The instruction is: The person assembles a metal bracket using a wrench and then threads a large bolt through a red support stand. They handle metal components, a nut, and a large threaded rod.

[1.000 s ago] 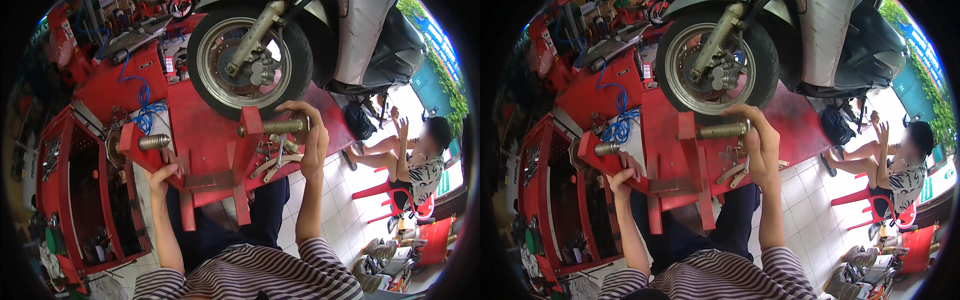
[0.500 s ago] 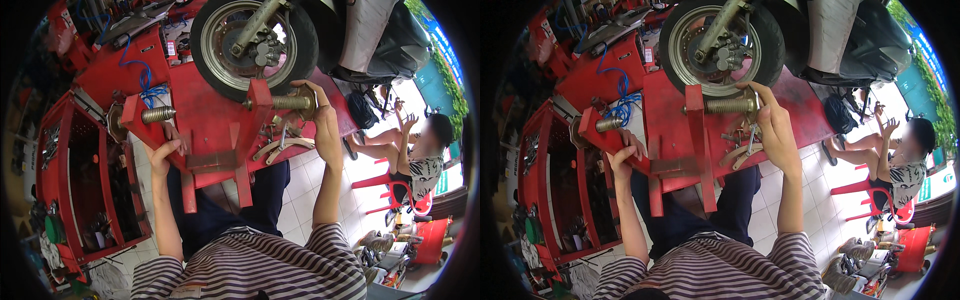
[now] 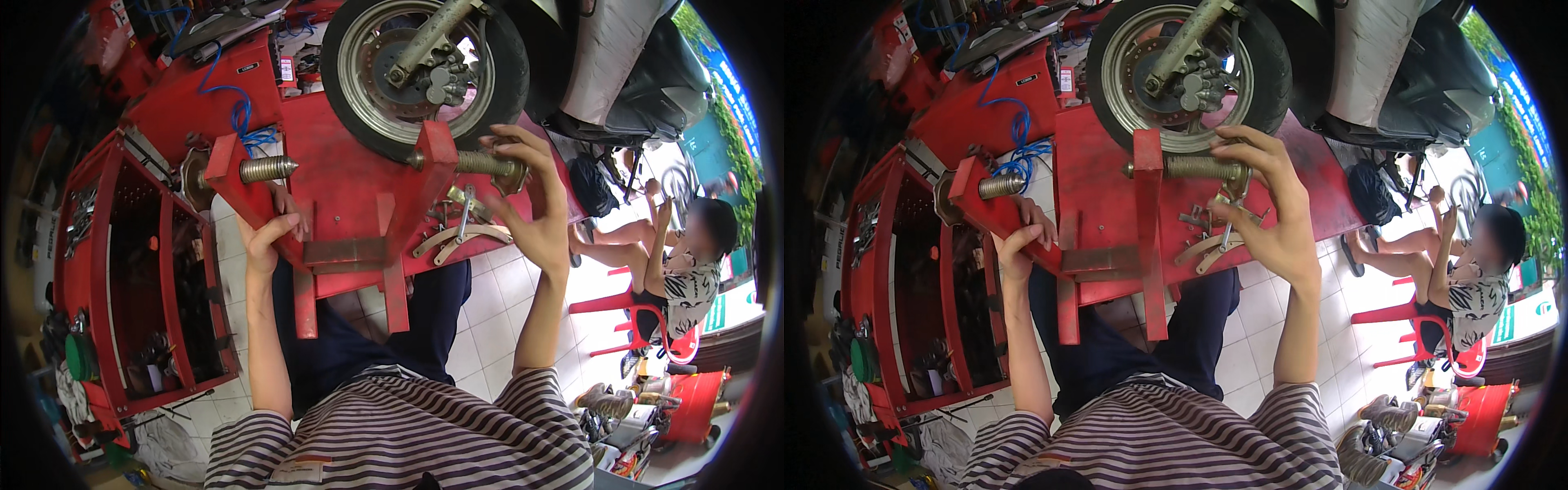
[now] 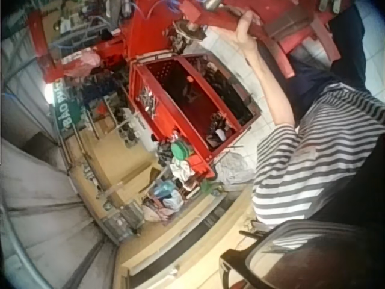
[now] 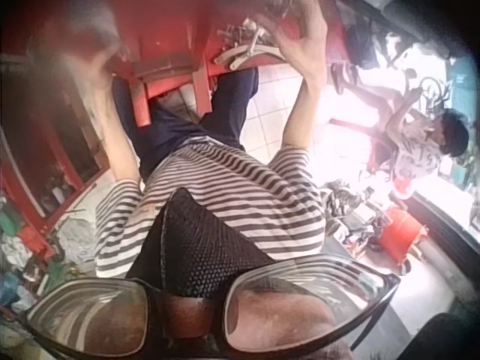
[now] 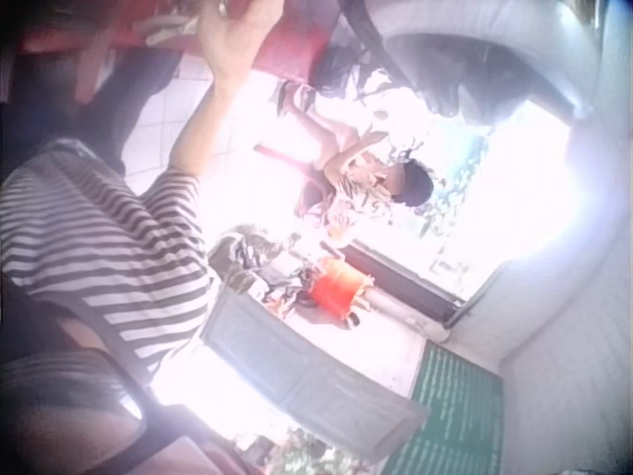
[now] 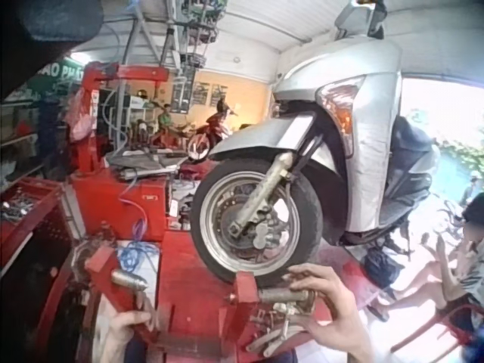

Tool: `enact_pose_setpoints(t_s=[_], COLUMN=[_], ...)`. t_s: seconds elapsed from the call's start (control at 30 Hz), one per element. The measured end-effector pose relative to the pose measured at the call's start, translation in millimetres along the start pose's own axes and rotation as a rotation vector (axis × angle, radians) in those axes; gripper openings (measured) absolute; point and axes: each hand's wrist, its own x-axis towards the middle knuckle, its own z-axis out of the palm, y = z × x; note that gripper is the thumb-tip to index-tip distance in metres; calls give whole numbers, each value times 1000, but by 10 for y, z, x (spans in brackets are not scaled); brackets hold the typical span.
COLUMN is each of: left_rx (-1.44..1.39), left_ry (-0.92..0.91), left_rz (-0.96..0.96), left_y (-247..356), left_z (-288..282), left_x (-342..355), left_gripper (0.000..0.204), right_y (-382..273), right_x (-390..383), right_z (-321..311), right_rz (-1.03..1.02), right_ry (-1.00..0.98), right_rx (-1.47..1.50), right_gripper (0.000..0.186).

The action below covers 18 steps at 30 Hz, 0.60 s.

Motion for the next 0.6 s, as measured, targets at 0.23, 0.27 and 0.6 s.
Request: enact_pose_setpoints(t_s=[0.23,0.27,0.6], left_rx=[8,10,53], left_ry=[0,-7,37], left_rz=[1,-2,-27], left_y=[35,24,29], left_z=[36,33,71], left_x=[9,18,-5], left_gripper=[25,25,30], right_y=[-85,-83,52], right_x=[10,41,-21], right_z=[-92,-104,137], right_rz=[142,25,108], right_ry=[-70,-61,112], right_rx=[2,-120,68], right_gripper=[75,75,46])
